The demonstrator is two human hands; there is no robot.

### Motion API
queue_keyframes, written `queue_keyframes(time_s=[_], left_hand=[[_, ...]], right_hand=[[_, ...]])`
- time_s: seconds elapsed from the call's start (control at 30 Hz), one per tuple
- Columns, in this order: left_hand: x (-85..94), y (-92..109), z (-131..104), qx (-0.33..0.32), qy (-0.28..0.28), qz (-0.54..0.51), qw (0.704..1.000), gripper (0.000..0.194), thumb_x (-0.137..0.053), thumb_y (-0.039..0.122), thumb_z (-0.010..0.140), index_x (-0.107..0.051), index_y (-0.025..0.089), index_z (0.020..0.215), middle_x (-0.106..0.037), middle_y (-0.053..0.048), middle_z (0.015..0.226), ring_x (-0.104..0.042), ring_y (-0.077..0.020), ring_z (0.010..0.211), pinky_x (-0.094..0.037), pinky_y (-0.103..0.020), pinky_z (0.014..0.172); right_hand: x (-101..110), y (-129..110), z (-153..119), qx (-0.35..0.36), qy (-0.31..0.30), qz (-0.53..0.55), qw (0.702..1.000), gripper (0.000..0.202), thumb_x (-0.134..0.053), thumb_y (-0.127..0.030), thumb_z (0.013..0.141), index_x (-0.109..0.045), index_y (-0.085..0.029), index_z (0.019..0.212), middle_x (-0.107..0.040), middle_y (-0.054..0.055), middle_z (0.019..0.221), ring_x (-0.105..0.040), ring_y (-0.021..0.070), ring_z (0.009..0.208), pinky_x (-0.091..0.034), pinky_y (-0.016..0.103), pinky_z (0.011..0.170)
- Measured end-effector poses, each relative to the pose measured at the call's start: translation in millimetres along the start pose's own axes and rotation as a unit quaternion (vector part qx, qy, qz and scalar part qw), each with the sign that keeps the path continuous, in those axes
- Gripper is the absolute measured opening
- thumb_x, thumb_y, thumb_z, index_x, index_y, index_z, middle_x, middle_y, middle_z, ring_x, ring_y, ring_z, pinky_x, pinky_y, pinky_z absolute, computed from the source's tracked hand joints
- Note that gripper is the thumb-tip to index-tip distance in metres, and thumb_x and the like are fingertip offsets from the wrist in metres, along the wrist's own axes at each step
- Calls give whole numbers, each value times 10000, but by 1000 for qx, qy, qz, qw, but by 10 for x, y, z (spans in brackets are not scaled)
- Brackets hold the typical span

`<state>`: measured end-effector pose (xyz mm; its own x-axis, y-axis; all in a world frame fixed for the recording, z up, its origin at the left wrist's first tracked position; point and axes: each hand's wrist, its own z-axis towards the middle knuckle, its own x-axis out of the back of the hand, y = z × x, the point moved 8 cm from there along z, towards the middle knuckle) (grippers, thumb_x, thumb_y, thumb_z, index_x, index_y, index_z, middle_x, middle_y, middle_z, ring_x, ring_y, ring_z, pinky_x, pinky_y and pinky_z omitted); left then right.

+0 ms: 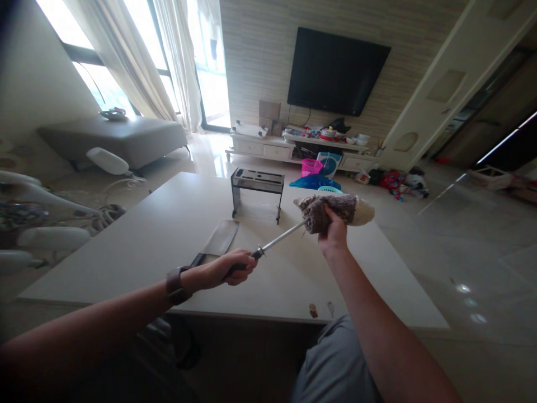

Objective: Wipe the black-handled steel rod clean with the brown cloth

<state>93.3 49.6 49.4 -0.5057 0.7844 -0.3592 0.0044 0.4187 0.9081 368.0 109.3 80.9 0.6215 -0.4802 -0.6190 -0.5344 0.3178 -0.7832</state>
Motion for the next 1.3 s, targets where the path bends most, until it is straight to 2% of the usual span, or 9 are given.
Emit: queue_keyframes(time_s=[0.13,0.3,0.53,0.63,0.73,0.83,1.03,1.13,1.3], left_hand=[[186,62,-98,-19,75,151,985,310,-642,411,853,-455,197,731,-386,67,567,-316,-78,468,-214,-228,442],[283,256,-160,-82,182,298,934,290,-647,415,851,-519,175,753,-439,33,666,-384,-111,579,-277,-246,521],[191,311,-79,-140,224,379,887,215,-628,310,841,-512,176,719,-463,23,670,-381,-130,639,-256,-270,580],[164,260,-60,-146,230,421,865,159,-647,272,813,-540,176,746,-511,14,686,-399,-138,635,-256,-277,587],[145,192,-53,-139,229,438,858,183,-673,264,789,-510,191,744,-519,13,691,-402,-142,625,-262,-277,582],[114,159,-45,-135,220,431,865,202,-677,268,788,-492,197,749,-514,14,701,-402,-143,630,-278,-275,587],[96,226,-10,-146,208,424,869,122,-641,242,809,-536,181,810,-518,16,724,-412,-143,650,-281,-277,607],[104,257,0,-138,212,436,864,150,-633,256,825,-511,188,769,-510,23,699,-404,-140,641,-279,-279,609],[73,233,-9,-114,206,445,864,139,-620,266,829,-523,184,773,-528,14,709,-415,-144,643,-290,-282,605]], right_hand=[[-121,122,-91,-43,-39,-10,998,90,-743,-219,830,-757,-216,918,-820,-9,890,-776,158,781,-655,282,729],[-348,368,-414,-87,-95,-34,991,186,-789,-244,788,-764,-225,971,-822,5,966,-781,204,890,-657,334,794],[-578,792,-1012,-124,-152,-60,979,345,-908,-217,611,-769,-208,926,-818,20,974,-763,227,924,-611,365,914],[-588,916,-1143,-132,-156,-82,976,384,-920,-211,578,-767,-193,930,-816,27,962,-757,238,917,-603,383,912],[-545,926,-1141,-116,-141,-103,978,406,-926,-201,553,-756,-183,921,-814,30,951,-753,231,901,-597,378,898],[-512,870,-1099,-94,-130,-118,980,417,-932,-186,531,-750,-181,907,-813,29,943,-751,227,896,-593,373,892],[-548,738,-1032,-90,-120,-79,986,405,-923,-163,531,-770,-179,905,-818,27,924,-757,228,854,-620,374,851],[-536,654,-907,-85,-112,-60,988,369,-908,-151,557,-775,-182,900,-820,17,915,-764,216,818,-636,359,831],[-359,532,-536,-77,-84,-63,992,282,-860,-169,665,-767,-165,931,-821,27,880,-777,204,778,-653,348,810]])
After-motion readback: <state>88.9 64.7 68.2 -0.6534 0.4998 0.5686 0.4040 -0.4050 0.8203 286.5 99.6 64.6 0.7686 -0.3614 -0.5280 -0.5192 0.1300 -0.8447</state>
